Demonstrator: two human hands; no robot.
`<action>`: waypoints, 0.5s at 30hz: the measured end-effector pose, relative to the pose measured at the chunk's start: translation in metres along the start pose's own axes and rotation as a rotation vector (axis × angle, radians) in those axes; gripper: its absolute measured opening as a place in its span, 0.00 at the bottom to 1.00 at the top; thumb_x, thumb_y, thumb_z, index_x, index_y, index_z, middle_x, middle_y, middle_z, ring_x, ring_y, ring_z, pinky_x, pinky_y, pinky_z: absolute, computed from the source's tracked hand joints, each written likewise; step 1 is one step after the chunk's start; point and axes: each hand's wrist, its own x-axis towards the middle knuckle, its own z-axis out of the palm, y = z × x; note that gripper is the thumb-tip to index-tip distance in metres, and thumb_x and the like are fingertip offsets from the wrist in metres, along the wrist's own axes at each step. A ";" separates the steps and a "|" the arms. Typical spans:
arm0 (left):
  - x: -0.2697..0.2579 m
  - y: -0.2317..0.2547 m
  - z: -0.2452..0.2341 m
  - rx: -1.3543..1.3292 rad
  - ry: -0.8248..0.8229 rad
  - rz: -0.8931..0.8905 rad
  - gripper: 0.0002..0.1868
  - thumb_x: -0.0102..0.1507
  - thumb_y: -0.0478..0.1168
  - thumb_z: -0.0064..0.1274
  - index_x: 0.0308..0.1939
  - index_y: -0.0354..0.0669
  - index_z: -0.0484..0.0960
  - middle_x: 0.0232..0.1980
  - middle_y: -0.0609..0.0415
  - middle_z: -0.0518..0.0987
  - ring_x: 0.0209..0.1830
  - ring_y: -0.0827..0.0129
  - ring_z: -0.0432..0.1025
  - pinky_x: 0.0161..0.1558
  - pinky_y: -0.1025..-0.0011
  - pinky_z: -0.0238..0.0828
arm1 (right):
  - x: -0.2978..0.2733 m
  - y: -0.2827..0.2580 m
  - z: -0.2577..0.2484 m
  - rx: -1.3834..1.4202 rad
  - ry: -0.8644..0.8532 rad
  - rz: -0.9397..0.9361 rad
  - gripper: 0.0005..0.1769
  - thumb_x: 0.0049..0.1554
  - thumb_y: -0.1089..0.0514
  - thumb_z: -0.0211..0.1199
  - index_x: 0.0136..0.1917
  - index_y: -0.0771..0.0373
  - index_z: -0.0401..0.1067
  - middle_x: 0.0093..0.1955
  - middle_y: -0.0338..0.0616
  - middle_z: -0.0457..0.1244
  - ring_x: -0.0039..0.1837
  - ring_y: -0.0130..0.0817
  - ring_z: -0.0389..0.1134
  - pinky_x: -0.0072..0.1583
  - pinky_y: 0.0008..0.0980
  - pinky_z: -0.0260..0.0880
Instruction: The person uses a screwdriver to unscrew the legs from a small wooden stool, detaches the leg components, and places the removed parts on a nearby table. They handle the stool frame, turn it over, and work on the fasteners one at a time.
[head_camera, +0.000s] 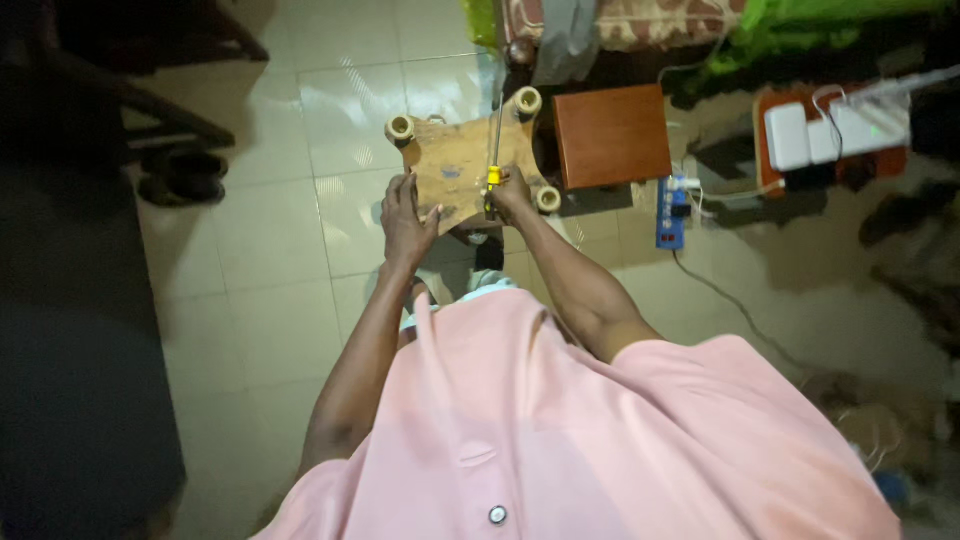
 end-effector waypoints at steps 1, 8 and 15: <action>-0.002 0.005 0.000 0.010 0.013 -0.027 0.41 0.58 0.41 0.67 0.72 0.40 0.65 0.72 0.40 0.63 0.71 0.43 0.59 0.69 0.50 0.58 | 0.008 -0.002 0.000 -0.071 0.033 -0.033 0.31 0.43 0.58 0.78 0.56 0.60 0.65 0.47 0.46 0.68 0.46 0.37 0.71 0.46 0.39 0.73; -0.011 0.011 0.008 0.014 -0.073 -0.159 0.30 0.61 0.41 0.62 0.66 0.42 0.72 0.67 0.39 0.69 0.69 0.44 0.62 0.68 0.54 0.61 | 0.033 -0.002 0.006 -0.185 -0.054 -0.075 0.30 0.41 0.47 0.80 0.48 0.63 0.69 0.45 0.49 0.70 0.46 0.42 0.73 0.48 0.42 0.73; -0.008 0.028 0.023 -0.077 -0.066 -0.114 0.19 0.65 0.38 0.57 0.59 0.41 0.78 0.59 0.43 0.78 0.64 0.46 0.69 0.65 0.57 0.66 | 0.040 -0.003 0.001 -0.353 -0.102 -0.193 0.34 0.42 0.39 0.79 0.48 0.64 0.69 0.44 0.54 0.70 0.48 0.49 0.73 0.49 0.45 0.72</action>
